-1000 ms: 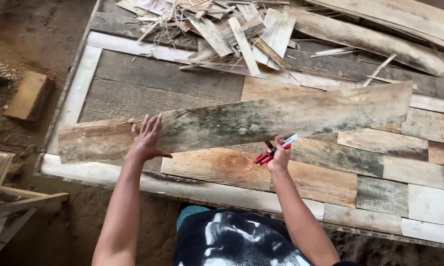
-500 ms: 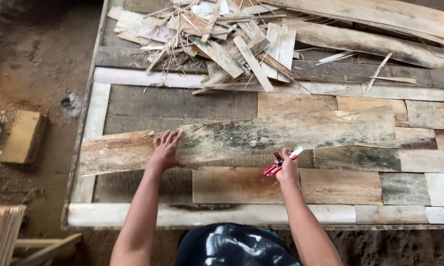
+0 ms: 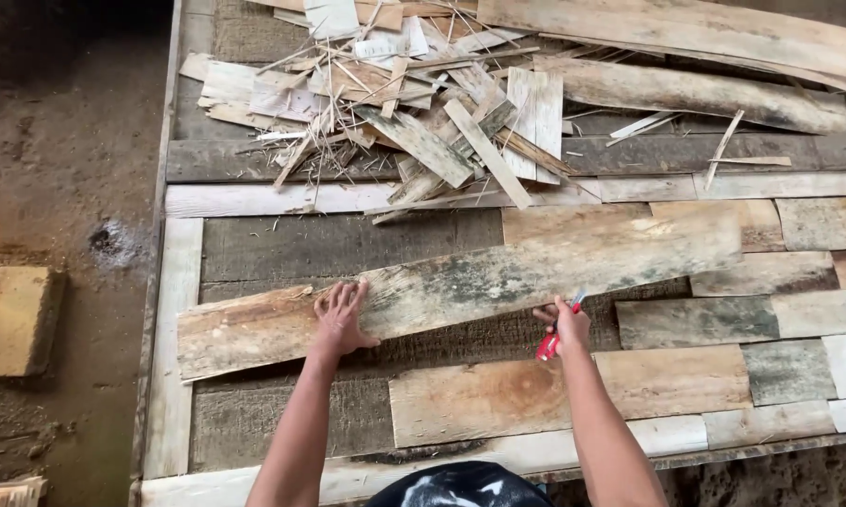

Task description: The person arranges wooden planks on a flat surface, using a utility knife to trim and fit them into a pattern. They repeatedly pick up planks, position them, and adjust their placement to create a mosaic-like layout.

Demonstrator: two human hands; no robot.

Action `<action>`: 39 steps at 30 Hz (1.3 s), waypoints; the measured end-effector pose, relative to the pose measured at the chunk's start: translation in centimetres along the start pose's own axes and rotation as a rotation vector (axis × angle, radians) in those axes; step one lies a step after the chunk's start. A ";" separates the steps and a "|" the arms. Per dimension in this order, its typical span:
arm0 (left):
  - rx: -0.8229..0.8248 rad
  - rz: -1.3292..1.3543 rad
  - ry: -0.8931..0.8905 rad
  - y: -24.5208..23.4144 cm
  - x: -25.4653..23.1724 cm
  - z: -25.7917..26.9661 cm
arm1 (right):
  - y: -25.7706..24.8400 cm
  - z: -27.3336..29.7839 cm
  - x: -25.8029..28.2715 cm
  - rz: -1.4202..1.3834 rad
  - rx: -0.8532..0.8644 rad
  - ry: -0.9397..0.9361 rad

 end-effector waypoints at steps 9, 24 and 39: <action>0.053 0.036 -0.018 1.0 0.9 -1.9 | 7.9 -9.0 7.6 0.662 -0.031 -0.140; -0.055 0.128 0.001 0.6 0.4 -1.0 | 14.3 -11.2 9.4 0.132 0.179 -0.092; -0.699 0.442 0.064 6.4 7.1 -0.9 | 21.9 13.7 -10.8 0.450 0.676 0.231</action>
Point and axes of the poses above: each hand's wrist, its own z-axis away from the middle knuckle, its own y-axis out of the palm, x = y × z, the point moved 2 cm from there along -z, towards the middle knuckle, and after that the axes turned 13 degrees about x, right-handed, at the moved point
